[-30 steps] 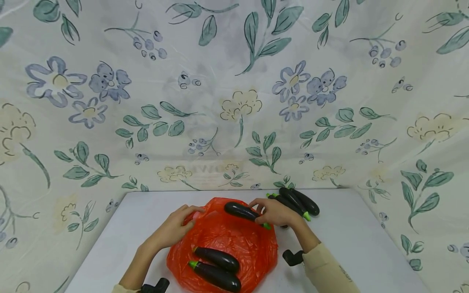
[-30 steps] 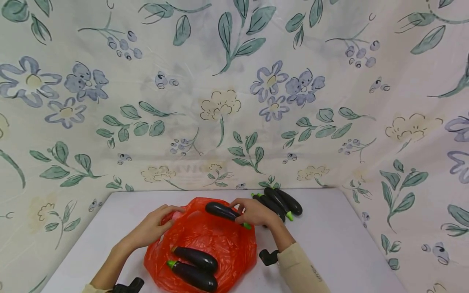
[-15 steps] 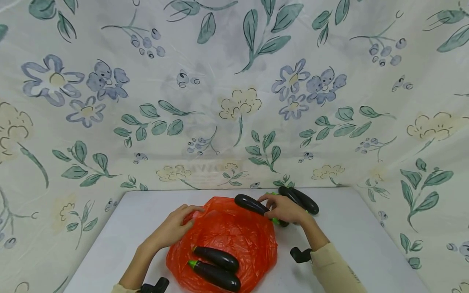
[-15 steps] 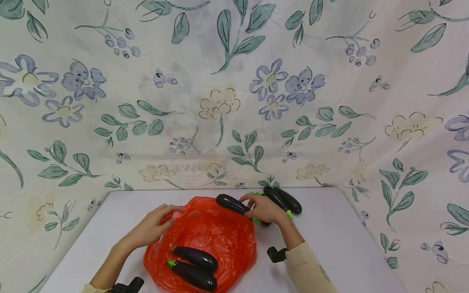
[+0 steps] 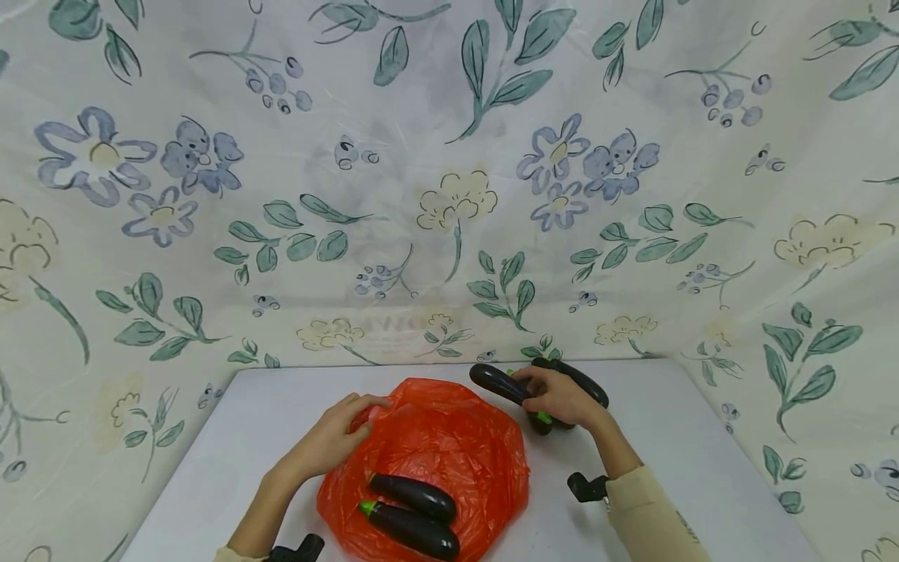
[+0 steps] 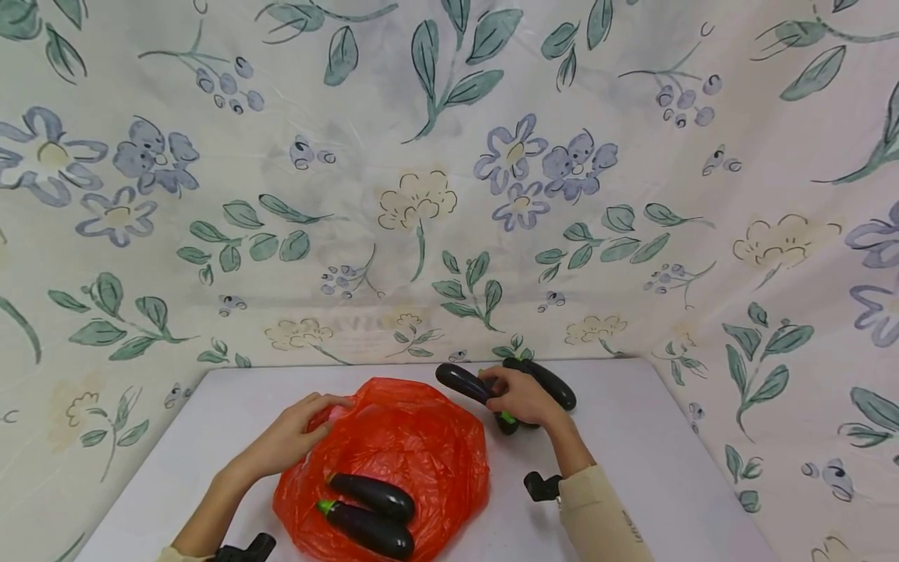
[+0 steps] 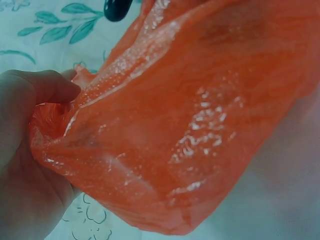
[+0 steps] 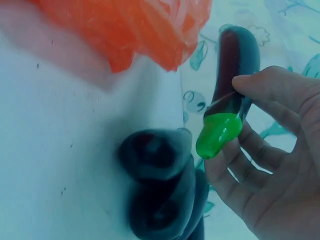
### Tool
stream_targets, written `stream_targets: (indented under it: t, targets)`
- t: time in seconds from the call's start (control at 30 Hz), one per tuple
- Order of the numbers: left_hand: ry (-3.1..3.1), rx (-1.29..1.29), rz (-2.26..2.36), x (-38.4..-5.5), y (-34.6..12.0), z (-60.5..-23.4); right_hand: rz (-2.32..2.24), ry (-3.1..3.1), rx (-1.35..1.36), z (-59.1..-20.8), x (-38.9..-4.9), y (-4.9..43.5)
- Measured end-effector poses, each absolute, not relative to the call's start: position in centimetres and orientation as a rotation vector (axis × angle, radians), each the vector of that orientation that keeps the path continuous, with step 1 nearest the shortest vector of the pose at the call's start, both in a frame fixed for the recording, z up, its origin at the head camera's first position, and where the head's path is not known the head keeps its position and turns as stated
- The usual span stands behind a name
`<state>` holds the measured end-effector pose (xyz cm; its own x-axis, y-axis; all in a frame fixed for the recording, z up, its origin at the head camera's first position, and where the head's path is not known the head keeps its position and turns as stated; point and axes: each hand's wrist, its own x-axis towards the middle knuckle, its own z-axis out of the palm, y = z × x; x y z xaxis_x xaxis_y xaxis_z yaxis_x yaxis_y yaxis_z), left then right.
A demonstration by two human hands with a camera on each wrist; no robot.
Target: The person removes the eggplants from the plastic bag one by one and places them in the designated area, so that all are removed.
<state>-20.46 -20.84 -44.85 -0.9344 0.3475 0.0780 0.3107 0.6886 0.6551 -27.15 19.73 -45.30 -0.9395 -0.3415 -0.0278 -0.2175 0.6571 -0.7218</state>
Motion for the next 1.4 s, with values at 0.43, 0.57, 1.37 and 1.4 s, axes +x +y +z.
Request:
stream_targets:
  t: [0.43, 0.57, 1.37, 1.4]
  targets:
    - [2.844, 0.583, 1.072, -20.8, -20.9, -45.2, -1.316, 2.748, -0.303, -46.0, -27.8, 21.7]
    - [2.835, 0.593, 1.074, -20.8, -20.9, -45.1, -1.301, 2.778, -0.283, -46.2, -28.1, 22.4]
    - [2.838, 0.590, 1.081, -20.7, -20.6, -45.4, -1.287, 2.986, -0.165, -47.3, -28.9, 26.9]
    - [2.840, 0.590, 1.078, -20.7, -20.6, -45.4, -1.291, 2.987, -0.151, -47.3, -28.8, 27.1]
